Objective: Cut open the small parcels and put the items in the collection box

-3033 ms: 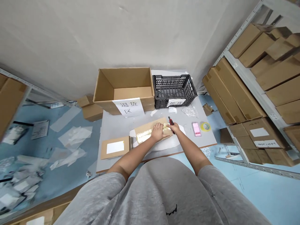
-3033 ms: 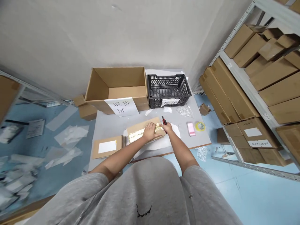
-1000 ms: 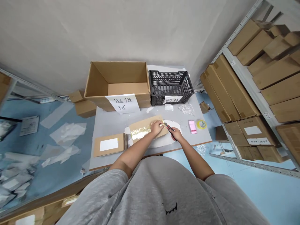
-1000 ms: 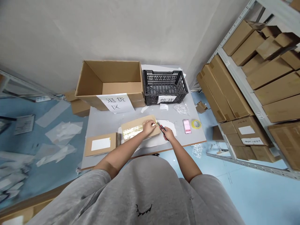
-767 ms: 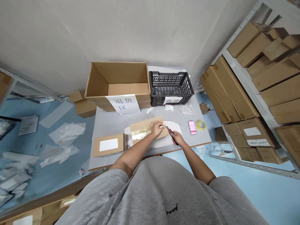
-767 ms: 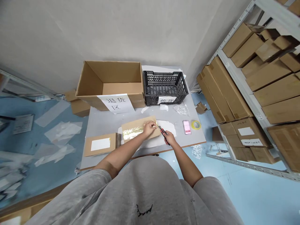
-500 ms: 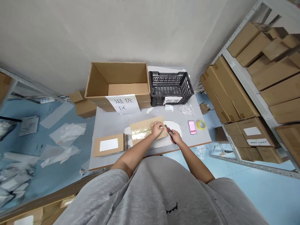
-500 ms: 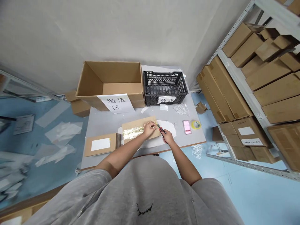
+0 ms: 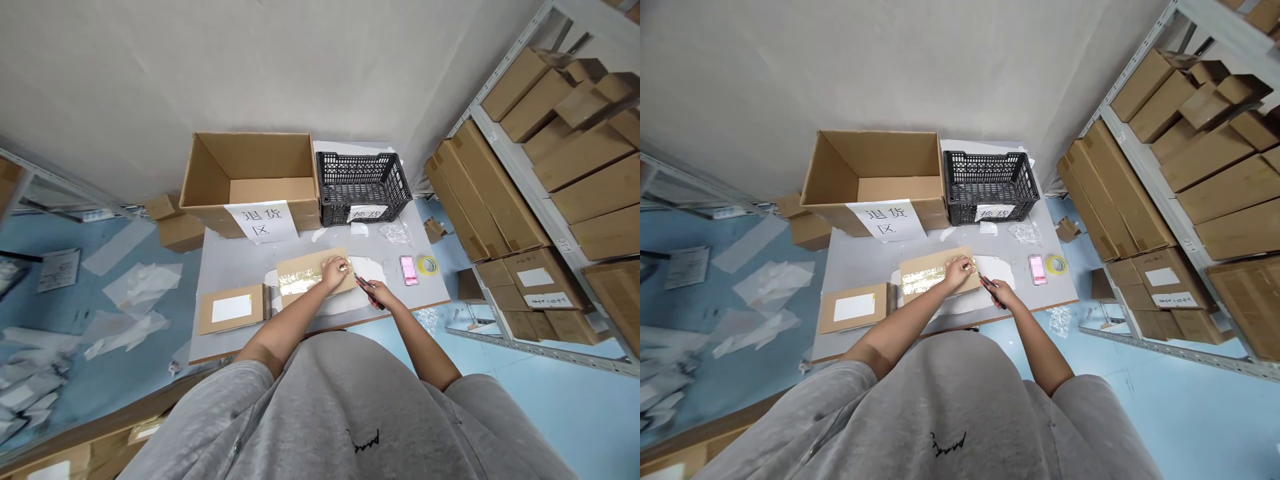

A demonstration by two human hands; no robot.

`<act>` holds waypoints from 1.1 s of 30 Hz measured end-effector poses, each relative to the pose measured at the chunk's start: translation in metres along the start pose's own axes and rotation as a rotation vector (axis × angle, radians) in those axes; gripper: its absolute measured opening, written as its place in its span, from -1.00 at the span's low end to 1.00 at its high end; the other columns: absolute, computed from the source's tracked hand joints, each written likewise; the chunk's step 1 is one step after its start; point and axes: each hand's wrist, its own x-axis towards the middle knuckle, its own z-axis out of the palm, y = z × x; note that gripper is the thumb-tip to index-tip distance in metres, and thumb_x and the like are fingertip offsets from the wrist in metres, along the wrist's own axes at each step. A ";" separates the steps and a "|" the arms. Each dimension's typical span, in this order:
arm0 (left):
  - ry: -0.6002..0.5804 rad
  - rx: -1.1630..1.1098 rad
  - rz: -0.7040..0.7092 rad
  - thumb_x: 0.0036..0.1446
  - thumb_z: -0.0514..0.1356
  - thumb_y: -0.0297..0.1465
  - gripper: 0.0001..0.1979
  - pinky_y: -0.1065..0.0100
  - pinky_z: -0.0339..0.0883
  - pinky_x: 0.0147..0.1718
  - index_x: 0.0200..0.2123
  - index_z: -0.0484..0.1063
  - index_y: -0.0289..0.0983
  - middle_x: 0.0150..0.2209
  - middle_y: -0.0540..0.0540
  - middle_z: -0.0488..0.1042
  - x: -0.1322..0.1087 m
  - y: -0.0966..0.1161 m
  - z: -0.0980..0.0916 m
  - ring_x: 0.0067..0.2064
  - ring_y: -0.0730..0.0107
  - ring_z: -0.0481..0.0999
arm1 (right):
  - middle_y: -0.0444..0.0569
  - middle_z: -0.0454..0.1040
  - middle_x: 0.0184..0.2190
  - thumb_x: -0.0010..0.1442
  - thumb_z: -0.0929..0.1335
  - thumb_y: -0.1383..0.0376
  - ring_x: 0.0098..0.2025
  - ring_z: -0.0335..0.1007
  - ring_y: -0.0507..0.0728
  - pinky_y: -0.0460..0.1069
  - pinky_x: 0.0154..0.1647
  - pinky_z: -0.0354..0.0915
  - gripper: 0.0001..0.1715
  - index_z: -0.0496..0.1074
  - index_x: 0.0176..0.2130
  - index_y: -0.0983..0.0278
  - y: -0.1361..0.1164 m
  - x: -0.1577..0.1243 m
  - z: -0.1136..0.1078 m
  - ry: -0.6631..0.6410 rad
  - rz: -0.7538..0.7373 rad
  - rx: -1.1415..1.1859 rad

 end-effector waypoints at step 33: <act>0.011 0.388 0.136 0.17 0.49 -0.11 -0.35 -0.06 0.18 0.26 0.24 0.41 -0.13 0.16 -0.32 0.48 -0.131 -0.065 -0.049 0.23 -0.25 0.43 | -0.14 0.55 -0.33 0.02 0.63 0.02 -0.36 0.48 0.13 -0.09 -0.42 0.32 -0.40 0.39 -0.10 0.18 -0.047 0.127 0.029 0.497 -0.189 -0.359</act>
